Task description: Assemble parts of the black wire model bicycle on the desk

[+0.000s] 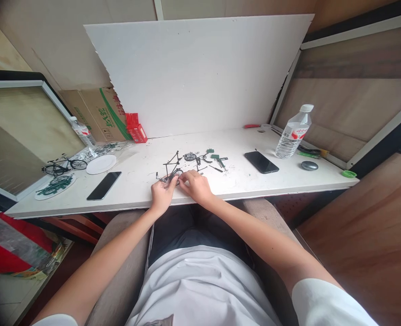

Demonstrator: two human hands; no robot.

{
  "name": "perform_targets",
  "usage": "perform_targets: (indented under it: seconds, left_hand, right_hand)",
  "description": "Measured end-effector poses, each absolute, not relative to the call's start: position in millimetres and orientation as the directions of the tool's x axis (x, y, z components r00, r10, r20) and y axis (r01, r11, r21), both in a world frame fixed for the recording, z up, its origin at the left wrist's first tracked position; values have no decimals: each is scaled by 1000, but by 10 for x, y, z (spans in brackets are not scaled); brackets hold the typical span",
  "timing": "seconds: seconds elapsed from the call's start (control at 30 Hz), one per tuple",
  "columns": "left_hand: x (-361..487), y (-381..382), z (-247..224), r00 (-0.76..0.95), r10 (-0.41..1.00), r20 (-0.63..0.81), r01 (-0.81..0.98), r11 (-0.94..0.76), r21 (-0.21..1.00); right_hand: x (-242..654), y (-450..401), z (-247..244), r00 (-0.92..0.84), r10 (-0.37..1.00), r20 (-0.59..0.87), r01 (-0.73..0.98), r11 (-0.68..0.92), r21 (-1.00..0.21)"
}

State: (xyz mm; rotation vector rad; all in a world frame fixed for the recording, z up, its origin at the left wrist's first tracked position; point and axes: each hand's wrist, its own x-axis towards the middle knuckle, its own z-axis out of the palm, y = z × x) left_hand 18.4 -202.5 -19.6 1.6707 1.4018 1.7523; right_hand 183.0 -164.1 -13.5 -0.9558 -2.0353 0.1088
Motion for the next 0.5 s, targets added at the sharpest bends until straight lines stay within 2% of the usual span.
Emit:
perform_targets:
  seconds: [0.1, 0.2, 0.37, 0.43, 0.5]
  left_hand:
    - [185, -2027, -200, -243, 781, 575, 377, -470, 798]
    - [192, -2055, -177, -230, 769, 596, 368, -498, 785]
    - [195, -2091, -152, -223, 753, 619, 358, -527, 771]
    - [193, -2081, -160, -248, 757, 604, 347, -513, 785]
    - [189, -2060, -170, -284, 766, 577, 333, -486, 808]
  right_hand:
    - [1826, -1650, -116, -314, 692, 650, 566, 686, -457]
    - [1809, -1677, -66, -297, 743, 599, 496, 656, -569]
    - [1746, -1727, 14, -246, 849, 468, 253, 522, -814]
    - [1733, -1738, 28, -232, 857, 461, 195, 505, -841]
    - [1739, -1739, 26, -225, 838, 496, 216, 540, -814]
